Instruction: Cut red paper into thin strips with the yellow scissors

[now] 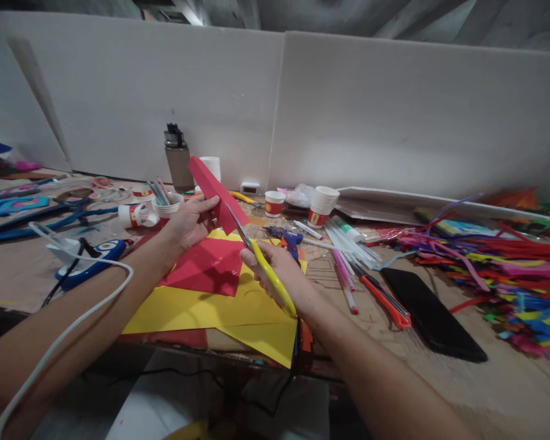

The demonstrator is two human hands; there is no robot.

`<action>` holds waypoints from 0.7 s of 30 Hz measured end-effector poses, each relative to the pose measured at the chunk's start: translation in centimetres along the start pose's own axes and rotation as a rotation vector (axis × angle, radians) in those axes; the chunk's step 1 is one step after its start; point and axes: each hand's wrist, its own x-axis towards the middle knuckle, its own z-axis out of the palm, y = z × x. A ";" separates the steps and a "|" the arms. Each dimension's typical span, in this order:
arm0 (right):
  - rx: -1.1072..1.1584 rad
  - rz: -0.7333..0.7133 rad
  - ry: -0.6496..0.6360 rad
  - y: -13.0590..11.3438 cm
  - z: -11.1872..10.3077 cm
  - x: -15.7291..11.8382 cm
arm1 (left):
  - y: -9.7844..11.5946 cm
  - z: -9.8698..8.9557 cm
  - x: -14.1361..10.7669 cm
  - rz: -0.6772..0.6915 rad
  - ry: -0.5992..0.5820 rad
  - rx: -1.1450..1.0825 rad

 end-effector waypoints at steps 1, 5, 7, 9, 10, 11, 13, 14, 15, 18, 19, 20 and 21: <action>-0.007 -0.001 0.001 0.0 0.0 0.0 | 0.0 0.0 0.0 -0.002 0.000 -0.004; -0.008 0.006 -0.005 -0.1 -0.1 0.0 | 0.0 0.1 0.0 -0.005 -0.005 -0.011; -0.010 0.019 -0.008 -0.1 -0.1 0.0 | 0.0 0.0 0.0 -0.003 -0.010 -0.005; -0.022 0.024 -0.002 0.0 0.0 -0.1 | 0.0 -0.1 0.0 -0.001 -0.012 0.002; -0.034 0.022 0.005 0.0 0.0 -0.1 | -0.1 -0.1 0.1 -0.002 -0.014 0.003; -0.050 0.015 0.013 0.0 -0.1 -0.1 | -0.1 -0.1 0.1 -0.003 -0.016 0.003; -0.098 -0.002 0.029 0.0 -0.1 -0.1 | -0.1 -0.1 0.0 -0.002 -0.019 0.000; -0.128 -0.012 0.037 0.0 -0.1 -0.1 | -0.1 0.0 0.0 -0.004 -0.019 0.000; -0.157 -0.023 0.042 -0.1 -0.2 -0.1 | -0.1 0.0 -0.1 -0.009 -0.018 0.003; -0.221 -0.054 0.049 0.0 -0.2 0.0 | -0.1 0.3 -0.3 -0.030 -0.010 0.008; -0.229 -0.061 0.051 0.1 -0.2 0.1 | -0.1 0.3 -0.4 -0.035 -0.012 0.006; -0.231 -0.065 0.052 0.2 -0.3 0.1 | -0.1 0.4 -0.4 -0.036 -0.017 0.002; -0.224 -0.068 0.052 0.4 -0.2 0.2 | -0.1 0.4 -0.5 -0.034 -0.025 -0.003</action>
